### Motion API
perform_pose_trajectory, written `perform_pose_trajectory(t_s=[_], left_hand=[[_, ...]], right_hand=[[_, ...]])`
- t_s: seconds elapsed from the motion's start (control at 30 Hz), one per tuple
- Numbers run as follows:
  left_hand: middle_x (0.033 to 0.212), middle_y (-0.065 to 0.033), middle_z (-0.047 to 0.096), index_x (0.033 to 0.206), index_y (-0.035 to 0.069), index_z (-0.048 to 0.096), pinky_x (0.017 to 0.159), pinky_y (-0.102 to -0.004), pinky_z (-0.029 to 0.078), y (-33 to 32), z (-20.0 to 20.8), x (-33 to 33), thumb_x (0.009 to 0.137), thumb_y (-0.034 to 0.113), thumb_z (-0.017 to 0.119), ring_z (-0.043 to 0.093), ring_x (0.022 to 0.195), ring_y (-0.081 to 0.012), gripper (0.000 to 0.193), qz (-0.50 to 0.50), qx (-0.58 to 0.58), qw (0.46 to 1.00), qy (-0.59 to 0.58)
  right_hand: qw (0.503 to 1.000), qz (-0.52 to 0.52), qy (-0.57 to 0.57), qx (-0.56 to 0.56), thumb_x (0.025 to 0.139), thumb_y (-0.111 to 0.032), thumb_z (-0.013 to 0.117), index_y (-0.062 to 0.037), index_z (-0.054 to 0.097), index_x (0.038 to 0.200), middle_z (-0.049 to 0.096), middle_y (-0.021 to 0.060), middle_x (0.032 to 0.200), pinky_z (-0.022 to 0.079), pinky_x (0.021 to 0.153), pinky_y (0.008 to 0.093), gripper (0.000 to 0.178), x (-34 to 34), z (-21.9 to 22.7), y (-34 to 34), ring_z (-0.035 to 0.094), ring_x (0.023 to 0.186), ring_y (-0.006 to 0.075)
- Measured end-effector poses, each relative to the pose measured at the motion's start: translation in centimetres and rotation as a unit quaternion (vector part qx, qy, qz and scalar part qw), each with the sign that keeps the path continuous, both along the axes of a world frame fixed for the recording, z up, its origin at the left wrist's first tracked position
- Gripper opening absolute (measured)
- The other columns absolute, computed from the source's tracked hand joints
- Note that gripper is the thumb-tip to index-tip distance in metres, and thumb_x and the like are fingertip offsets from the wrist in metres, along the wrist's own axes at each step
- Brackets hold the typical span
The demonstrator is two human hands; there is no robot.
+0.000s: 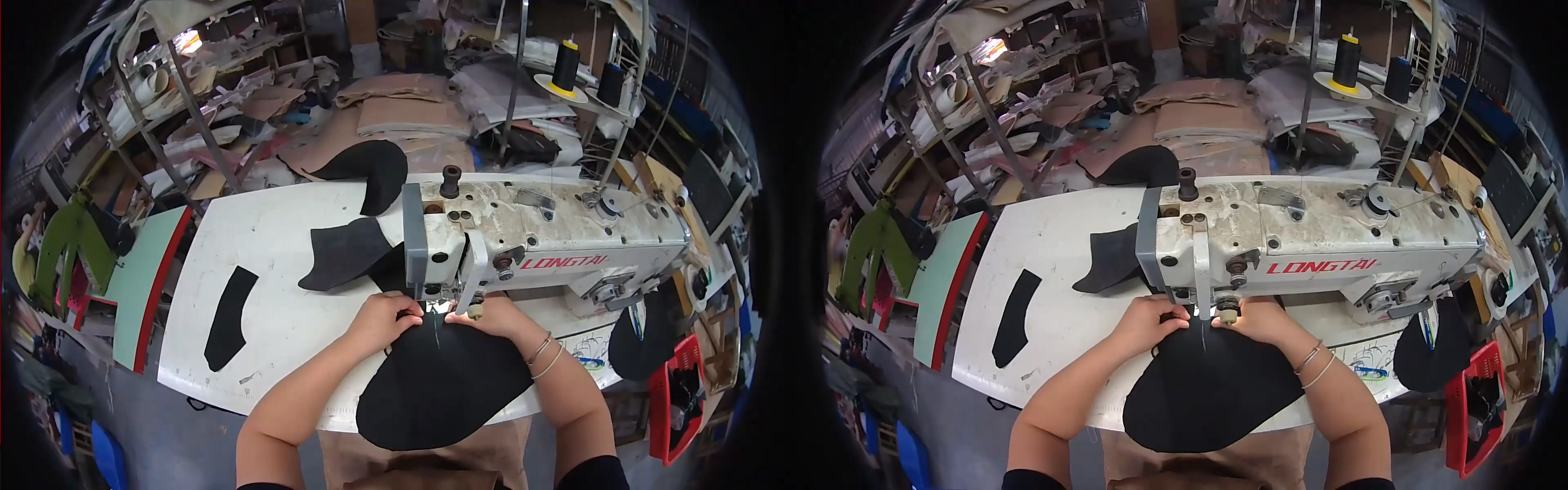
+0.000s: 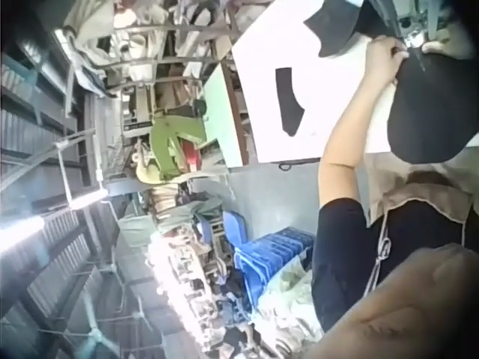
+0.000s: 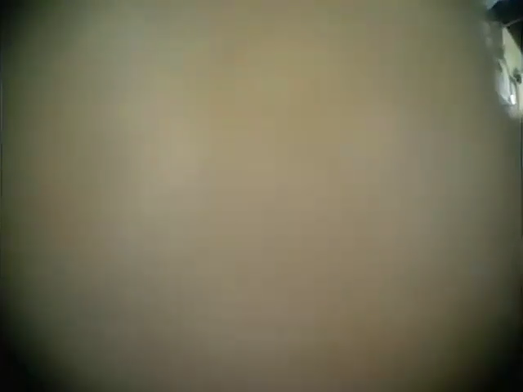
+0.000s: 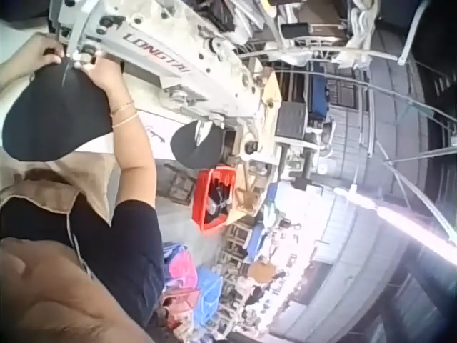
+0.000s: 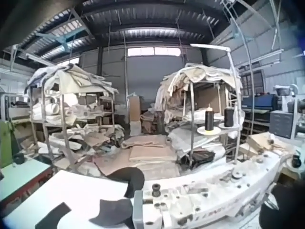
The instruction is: Using an industrial sewing machine to stitch together black leather or synthetic shoe upper components.
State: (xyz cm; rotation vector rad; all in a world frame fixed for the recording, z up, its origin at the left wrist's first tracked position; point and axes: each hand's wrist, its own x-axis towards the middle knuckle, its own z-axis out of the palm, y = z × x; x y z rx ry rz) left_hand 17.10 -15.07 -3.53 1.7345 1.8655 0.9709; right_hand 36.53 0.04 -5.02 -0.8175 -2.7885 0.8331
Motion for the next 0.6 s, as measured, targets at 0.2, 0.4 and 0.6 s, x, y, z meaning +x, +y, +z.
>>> perform_pose_trajectory(t_s=[0.2, 0.4, 0.6], left_hand=[[0.082, -0.0068, 0.067, 0.089, 0.007, 0.072, 0.070, -0.0300, 0.052, 0.11, -0.72, -0.43, 0.077, 0.016, 0.075, 0.066, 0.077, -0.0212, 0.016, -0.009, 0.027, 1.000, -0.002], [0.084, -0.0076, 0.066, 0.087, 0.007, 0.071, 0.070, -0.0315, 0.051, 0.18, -0.50, -0.17, 0.075, 0.013, 0.074, 0.065, 0.076, -0.0236, 0.014, 0.007, 0.009, 1.000, -0.022], [0.085, -0.0081, 0.066, 0.088, 0.006, 0.071, 0.071, -0.0323, 0.052, 0.09, -0.65, -0.05, 0.076, 0.014, 0.073, 0.065, 0.077, -0.0247, 0.015, 0.015, 0.024, 1.000, -0.010]], right_hand=[[0.999, -0.015, 0.024, 0.038, 0.077, -0.062, 0.064, 0.0065, 0.068, 0.089, 0.067, 0.0230, 0.090, 0.047, 0.088, 0.0394, 0.070, -0.05, 0.23, -0.44, 0.064, 0.093, 0.0343], [1.000, -0.016, 0.017, -0.012, 0.076, -0.061, 0.067, 0.0065, 0.064, 0.102, 0.063, 0.0258, 0.106, 0.044, 0.094, 0.0410, 0.072, -0.34, 0.26, -0.36, 0.059, 0.104, 0.0368], [0.999, -0.025, 0.039, -0.024, 0.075, -0.055, 0.071, 0.0056, 0.062, 0.107, 0.062, 0.0249, 0.108, 0.043, 0.096, 0.0404, 0.069, -0.30, 0.86, -0.74, 0.057, 0.107, 0.0378]])
